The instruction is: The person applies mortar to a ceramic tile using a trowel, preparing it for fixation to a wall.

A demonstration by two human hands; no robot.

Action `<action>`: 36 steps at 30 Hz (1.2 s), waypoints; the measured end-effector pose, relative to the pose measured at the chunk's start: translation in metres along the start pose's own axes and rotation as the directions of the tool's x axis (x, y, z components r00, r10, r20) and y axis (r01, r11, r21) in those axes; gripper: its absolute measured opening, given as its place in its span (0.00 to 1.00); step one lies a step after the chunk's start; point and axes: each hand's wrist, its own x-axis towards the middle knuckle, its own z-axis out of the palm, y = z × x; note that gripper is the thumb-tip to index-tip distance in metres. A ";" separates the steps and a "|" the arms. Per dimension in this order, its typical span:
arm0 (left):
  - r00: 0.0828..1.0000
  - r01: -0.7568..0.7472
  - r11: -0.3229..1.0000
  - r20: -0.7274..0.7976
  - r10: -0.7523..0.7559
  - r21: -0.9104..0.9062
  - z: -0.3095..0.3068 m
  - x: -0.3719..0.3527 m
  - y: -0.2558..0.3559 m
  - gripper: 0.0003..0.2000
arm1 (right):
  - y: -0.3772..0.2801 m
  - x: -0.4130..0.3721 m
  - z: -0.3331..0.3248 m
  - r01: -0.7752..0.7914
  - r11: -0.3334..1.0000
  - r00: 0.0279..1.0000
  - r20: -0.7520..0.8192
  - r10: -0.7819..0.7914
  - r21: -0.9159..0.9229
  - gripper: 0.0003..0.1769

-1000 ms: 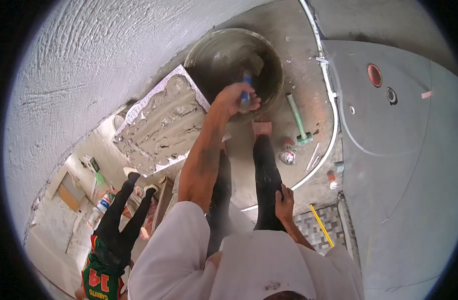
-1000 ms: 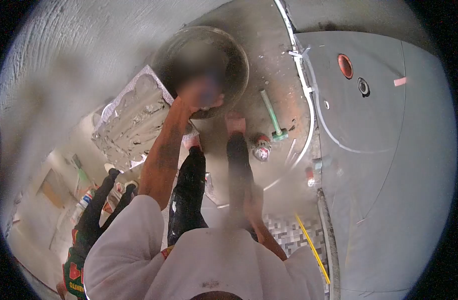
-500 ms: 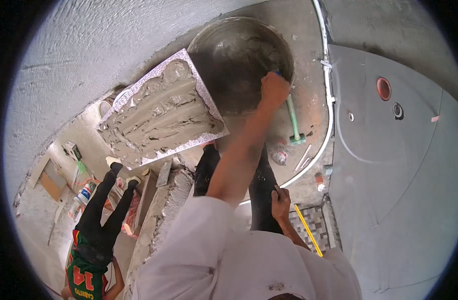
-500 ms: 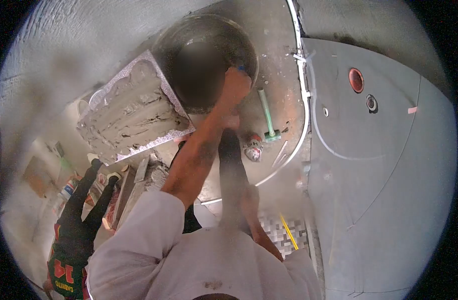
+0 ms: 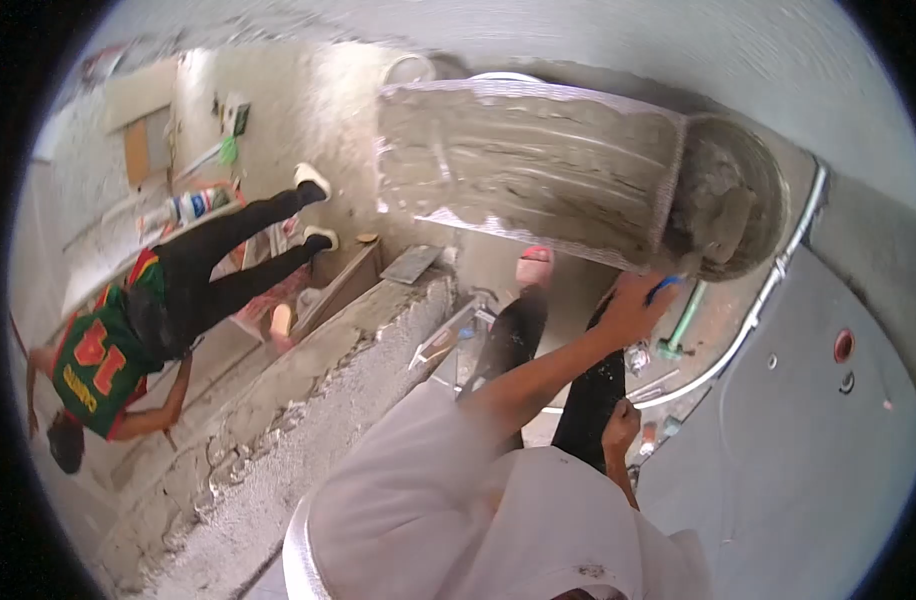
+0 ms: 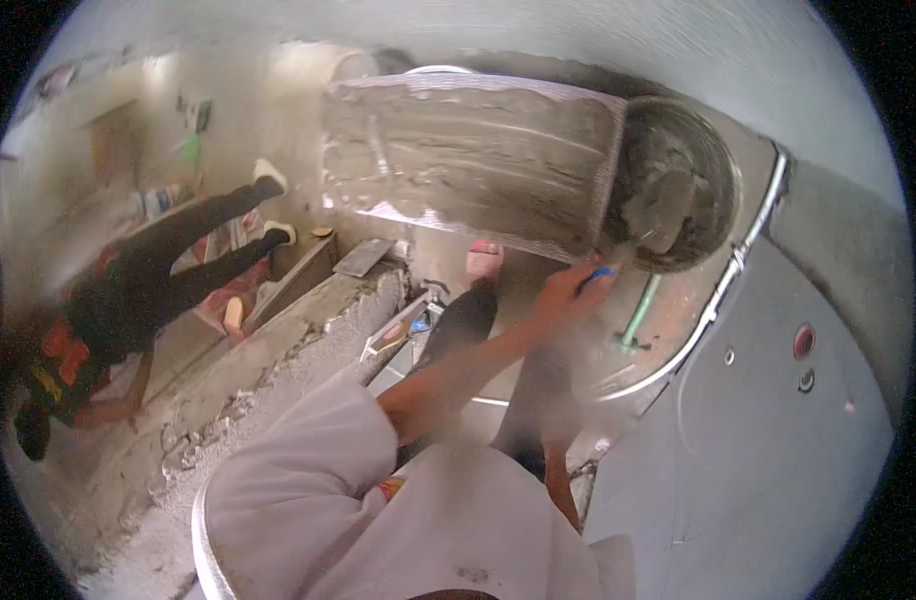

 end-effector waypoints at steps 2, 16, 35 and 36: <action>0.997 0.035 0.999 -0.065 -0.036 -0.017 -0.067 -0.039 0.010 0.13 | -0.007 -0.003 0.013 0.070 0.994 0.998 0.006 -0.070 -0.080 0.20; 0.747 0.258 0.898 -0.663 0.049 0.357 -0.362 0.038 -0.099 0.18 | -0.093 -0.059 0.062 0.223 0.867 0.971 0.184 -0.155 -0.445 0.16; 0.994 0.098 0.254 -0.109 0.030 0.962 -0.488 0.033 -0.006 0.09 | -0.021 -0.046 0.100 0.305 0.706 0.952 0.184 -0.244 -0.640 0.16; 0.991 0.137 0.254 -0.136 -0.020 0.957 -0.488 0.018 -0.006 0.09 | -0.005 -0.041 0.102 0.411 0.598 0.911 0.279 -0.305 -0.688 0.17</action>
